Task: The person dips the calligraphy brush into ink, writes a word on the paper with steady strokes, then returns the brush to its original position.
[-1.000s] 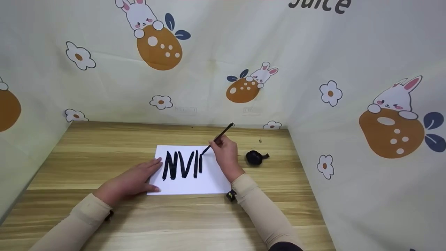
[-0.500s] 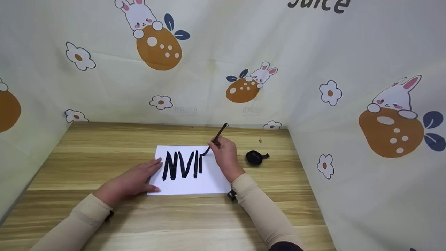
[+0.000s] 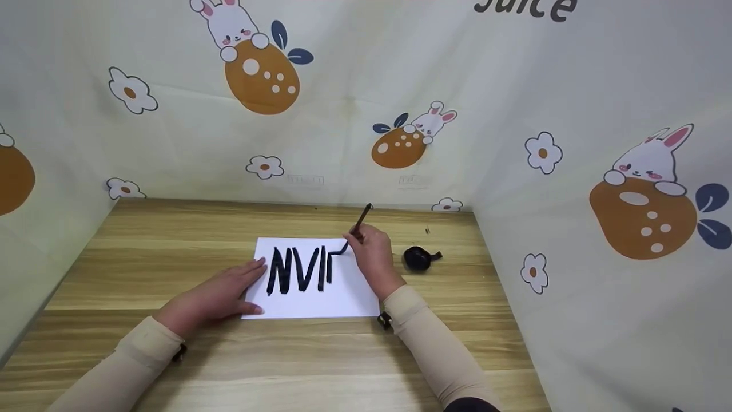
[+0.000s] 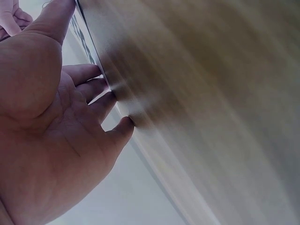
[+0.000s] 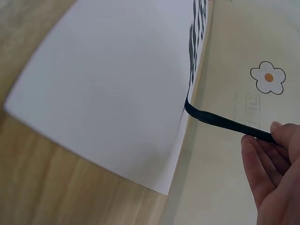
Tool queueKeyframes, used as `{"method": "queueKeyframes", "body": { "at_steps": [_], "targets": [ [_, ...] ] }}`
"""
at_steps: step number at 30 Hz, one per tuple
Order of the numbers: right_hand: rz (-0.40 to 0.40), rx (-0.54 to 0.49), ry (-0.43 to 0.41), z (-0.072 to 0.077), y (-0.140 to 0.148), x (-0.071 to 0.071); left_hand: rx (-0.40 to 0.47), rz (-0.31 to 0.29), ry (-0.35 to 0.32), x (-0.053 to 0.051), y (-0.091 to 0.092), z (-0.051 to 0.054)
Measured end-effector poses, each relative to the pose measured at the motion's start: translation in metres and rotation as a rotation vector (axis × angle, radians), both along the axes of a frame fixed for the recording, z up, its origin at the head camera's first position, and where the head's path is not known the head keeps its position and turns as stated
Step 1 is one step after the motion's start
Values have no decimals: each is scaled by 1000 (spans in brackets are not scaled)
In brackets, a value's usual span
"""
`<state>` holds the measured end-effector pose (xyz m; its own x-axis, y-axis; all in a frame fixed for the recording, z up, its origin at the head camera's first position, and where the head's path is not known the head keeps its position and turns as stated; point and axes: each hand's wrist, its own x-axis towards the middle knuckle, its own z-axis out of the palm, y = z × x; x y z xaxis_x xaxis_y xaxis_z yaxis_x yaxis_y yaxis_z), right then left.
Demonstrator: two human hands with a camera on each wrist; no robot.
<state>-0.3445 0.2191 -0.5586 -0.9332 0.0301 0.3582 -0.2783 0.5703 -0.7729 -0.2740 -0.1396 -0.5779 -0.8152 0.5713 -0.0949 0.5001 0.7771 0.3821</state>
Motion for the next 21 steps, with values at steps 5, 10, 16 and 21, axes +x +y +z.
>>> {"method": "queueKeyframes", "body": {
  "at_steps": [5,10,16,21],
  "targets": [
    [6,37,8,2,2,2,6,4,-4,0,-1,1],
    [-1,112,26,3,3,5,14,11,-11,2,0,2],
    [2,155,21,6,4,11,18,10,-16,3,0,4],
    [20,204,45,8,6,15,15,11,-20,3,1,4]
  ]
}}
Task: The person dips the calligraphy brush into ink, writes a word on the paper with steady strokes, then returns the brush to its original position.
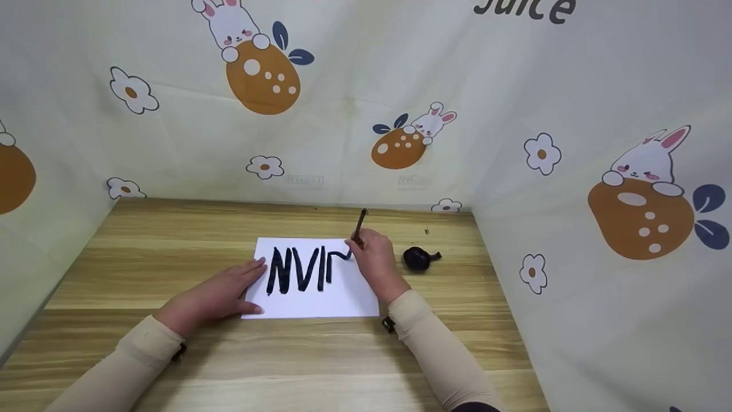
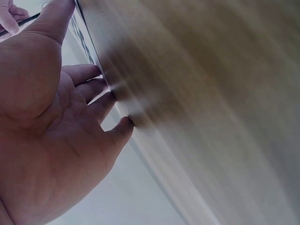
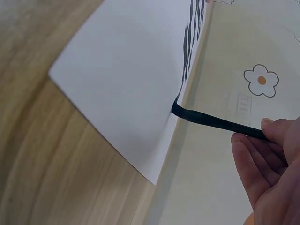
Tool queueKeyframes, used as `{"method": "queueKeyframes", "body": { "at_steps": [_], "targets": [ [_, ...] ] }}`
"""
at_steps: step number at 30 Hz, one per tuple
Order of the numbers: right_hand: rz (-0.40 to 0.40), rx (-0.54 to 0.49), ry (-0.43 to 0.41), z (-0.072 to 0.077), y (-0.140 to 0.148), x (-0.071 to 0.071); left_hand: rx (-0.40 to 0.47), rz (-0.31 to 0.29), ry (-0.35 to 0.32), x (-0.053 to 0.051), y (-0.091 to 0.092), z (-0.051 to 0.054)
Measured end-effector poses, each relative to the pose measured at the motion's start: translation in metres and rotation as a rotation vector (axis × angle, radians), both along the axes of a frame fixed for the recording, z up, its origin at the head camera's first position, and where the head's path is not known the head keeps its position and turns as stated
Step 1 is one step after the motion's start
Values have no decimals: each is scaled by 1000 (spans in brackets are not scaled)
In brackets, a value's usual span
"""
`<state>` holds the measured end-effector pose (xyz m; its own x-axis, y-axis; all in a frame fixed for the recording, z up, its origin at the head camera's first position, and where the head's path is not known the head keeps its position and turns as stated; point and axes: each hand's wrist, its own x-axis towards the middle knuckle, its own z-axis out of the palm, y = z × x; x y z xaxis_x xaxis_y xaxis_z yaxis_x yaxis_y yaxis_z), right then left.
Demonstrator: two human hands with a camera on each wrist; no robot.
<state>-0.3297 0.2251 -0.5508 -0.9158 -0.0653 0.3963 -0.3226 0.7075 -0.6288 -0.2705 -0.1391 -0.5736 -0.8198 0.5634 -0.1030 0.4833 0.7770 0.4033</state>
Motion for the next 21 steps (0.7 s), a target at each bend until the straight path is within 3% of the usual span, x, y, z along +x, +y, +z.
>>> {"method": "queueKeyframes", "body": {
  "at_steps": [21],
  "targets": [
    [60,114,27,7,1,16,-4,5,-14,0,0,0]
  ]
}}
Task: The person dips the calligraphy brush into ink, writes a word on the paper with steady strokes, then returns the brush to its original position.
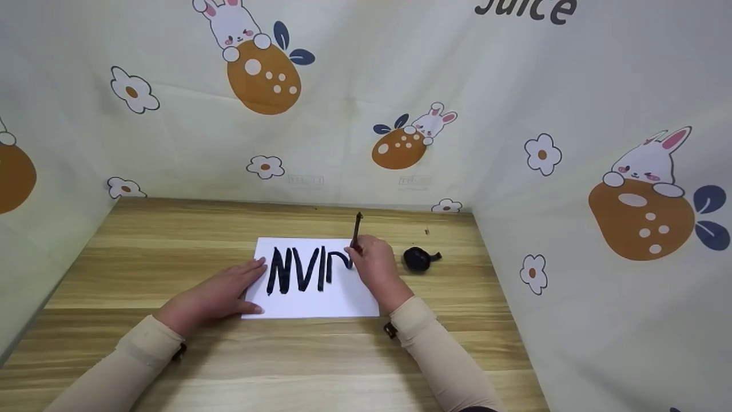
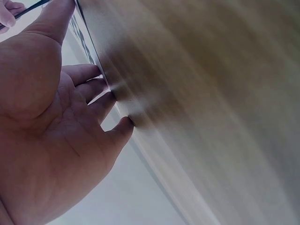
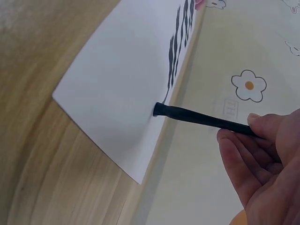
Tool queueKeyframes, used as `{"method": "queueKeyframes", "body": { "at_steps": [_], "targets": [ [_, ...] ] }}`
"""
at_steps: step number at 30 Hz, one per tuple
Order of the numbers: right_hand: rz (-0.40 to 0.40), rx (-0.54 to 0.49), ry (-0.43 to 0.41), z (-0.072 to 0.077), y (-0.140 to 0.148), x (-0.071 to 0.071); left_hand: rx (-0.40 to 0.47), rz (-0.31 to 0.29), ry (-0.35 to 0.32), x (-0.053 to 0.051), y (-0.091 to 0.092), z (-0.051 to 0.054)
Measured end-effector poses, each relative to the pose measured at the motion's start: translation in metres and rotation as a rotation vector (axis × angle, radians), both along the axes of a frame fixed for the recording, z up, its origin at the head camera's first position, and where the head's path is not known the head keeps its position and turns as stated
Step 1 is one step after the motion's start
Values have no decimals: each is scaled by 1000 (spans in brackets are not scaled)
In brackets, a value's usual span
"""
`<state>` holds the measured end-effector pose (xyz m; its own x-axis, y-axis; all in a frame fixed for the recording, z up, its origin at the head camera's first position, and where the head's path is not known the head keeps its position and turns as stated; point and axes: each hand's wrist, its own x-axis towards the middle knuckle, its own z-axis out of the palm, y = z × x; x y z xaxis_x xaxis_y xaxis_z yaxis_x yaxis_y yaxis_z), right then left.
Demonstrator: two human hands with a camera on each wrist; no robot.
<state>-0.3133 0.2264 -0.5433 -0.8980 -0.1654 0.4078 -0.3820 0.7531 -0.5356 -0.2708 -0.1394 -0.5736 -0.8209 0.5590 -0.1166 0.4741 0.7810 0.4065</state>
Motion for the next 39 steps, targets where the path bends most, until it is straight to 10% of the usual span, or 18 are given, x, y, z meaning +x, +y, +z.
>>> {"method": "queueKeyframes", "body": {
  "at_steps": [39],
  "targets": [
    [112,38,-49,7,-32,19,-21,-3,12,-2,-1,-3]
  ]
}}
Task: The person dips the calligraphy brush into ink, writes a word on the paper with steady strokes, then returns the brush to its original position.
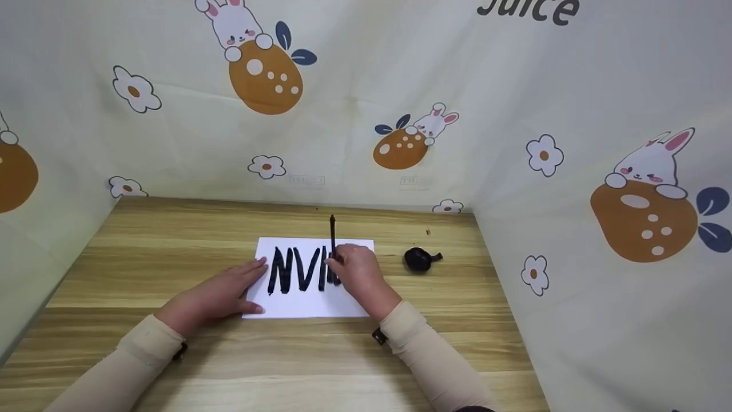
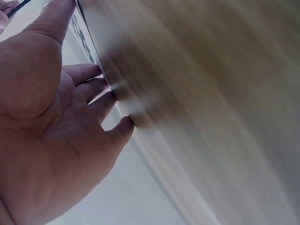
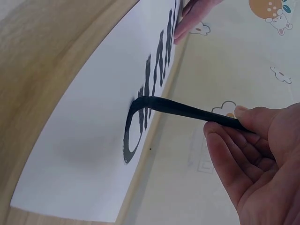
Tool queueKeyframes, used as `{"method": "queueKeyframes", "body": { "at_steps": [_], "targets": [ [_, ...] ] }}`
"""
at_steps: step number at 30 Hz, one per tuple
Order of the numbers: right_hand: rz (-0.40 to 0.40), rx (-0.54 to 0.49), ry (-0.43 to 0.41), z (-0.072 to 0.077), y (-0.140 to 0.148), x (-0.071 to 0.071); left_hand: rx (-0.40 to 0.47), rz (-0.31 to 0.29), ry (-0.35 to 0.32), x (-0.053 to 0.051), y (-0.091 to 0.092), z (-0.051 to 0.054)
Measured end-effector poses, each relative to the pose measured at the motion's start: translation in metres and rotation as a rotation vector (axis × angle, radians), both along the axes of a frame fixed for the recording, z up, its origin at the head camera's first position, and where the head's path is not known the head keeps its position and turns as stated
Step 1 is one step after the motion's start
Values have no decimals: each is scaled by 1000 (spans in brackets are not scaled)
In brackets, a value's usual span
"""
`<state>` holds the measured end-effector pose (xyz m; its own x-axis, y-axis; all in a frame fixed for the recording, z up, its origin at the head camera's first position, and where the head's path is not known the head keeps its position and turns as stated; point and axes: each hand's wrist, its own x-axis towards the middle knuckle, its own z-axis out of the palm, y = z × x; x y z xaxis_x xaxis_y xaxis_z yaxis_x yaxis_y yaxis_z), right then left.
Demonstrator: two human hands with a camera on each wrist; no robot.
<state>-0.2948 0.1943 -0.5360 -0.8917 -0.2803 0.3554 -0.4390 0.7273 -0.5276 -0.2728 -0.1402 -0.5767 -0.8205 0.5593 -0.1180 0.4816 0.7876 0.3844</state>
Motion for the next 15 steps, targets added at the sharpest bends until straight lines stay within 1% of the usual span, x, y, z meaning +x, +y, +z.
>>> {"method": "queueKeyframes", "body": {
  "at_steps": [6,15],
  "targets": [
    [7,-13,-39,1,-7,0,9,2,1,0,0,0],
    [23,-25,-44,0,-11,-1,4,-3,10,0,0,-1]
  ]
}}
